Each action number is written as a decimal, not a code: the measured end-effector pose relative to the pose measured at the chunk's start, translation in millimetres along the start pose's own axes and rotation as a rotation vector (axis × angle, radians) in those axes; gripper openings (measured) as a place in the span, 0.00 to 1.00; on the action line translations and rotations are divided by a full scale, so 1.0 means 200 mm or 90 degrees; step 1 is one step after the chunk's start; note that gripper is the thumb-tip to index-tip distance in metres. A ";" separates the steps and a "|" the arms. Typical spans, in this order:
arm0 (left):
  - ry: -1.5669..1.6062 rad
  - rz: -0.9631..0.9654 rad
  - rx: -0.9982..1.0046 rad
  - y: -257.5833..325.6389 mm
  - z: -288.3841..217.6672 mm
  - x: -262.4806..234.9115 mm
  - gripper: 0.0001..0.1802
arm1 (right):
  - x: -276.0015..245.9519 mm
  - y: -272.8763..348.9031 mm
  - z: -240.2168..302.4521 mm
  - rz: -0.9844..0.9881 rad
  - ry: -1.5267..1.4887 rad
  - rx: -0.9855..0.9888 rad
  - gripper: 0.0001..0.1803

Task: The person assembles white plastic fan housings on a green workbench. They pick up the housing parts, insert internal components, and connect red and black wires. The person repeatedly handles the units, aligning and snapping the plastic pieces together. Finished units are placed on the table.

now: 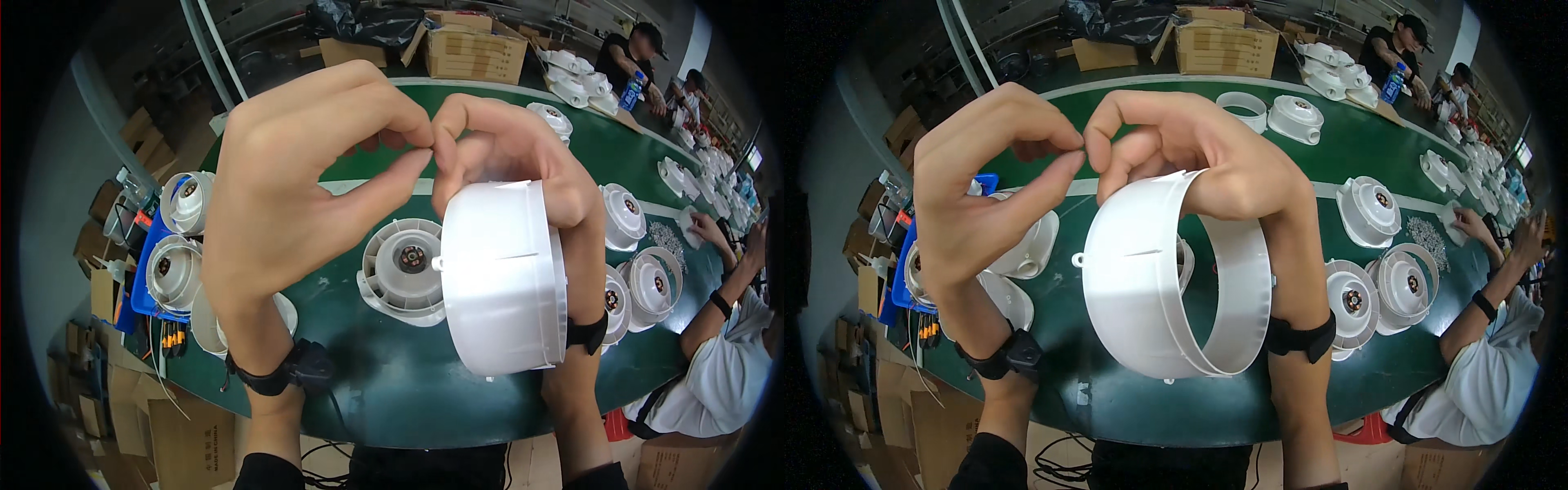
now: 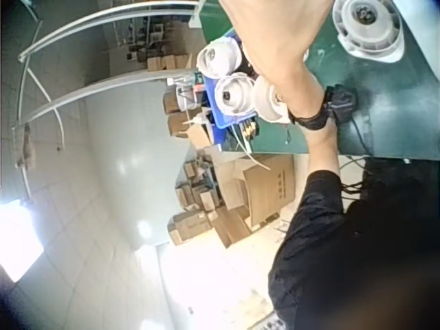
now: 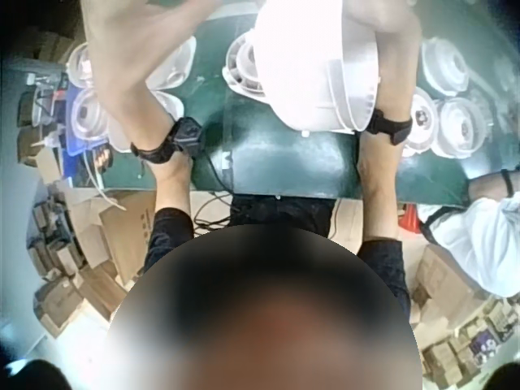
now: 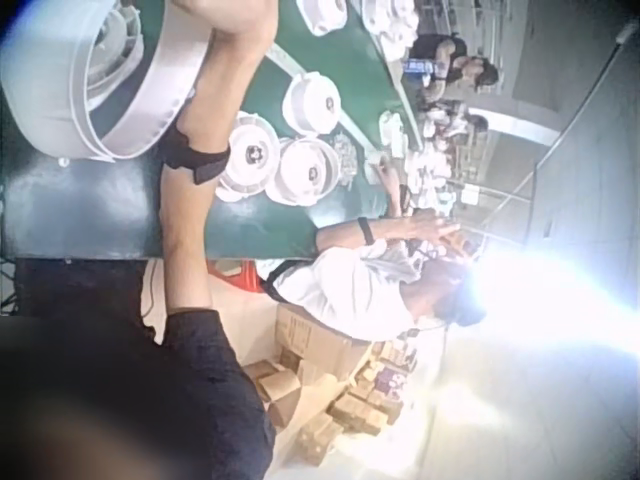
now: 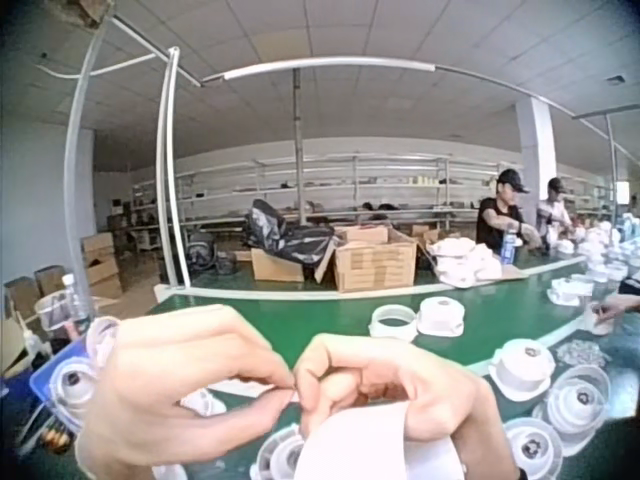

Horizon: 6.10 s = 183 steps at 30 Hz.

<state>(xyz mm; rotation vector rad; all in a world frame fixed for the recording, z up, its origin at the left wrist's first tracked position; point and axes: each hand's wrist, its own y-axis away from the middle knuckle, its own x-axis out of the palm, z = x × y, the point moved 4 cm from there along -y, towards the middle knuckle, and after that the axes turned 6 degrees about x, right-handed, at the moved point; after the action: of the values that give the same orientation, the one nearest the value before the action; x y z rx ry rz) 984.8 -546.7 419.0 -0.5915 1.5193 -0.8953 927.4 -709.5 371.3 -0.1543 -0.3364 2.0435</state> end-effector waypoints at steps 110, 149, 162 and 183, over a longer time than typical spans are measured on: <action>0.038 0.076 -0.266 0.76 0.94 1.00 0.09 | -0.35 -0.14 -0.29 -0.273 0.463 0.024 0.19; -0.131 0.678 -0.254 1.05 0.50 -0.19 0.14 | 0.38 0.67 -0.61 0.094 0.591 0.241 0.13; -0.091 0.667 -0.102 0.37 0.09 0.67 0.13 | 0.45 0.60 -0.63 0.097 0.656 0.291 0.06; 0.066 0.262 0.112 0.11 0.11 0.74 0.23 | 0.55 0.67 -0.57 0.102 0.618 0.427 0.07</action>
<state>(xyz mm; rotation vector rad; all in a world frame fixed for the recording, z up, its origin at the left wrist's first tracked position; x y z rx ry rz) 986.2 -656.1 314.3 -0.0975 1.5603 -0.7362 790.1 -652.4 225.8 -0.7226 0.9664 1.8743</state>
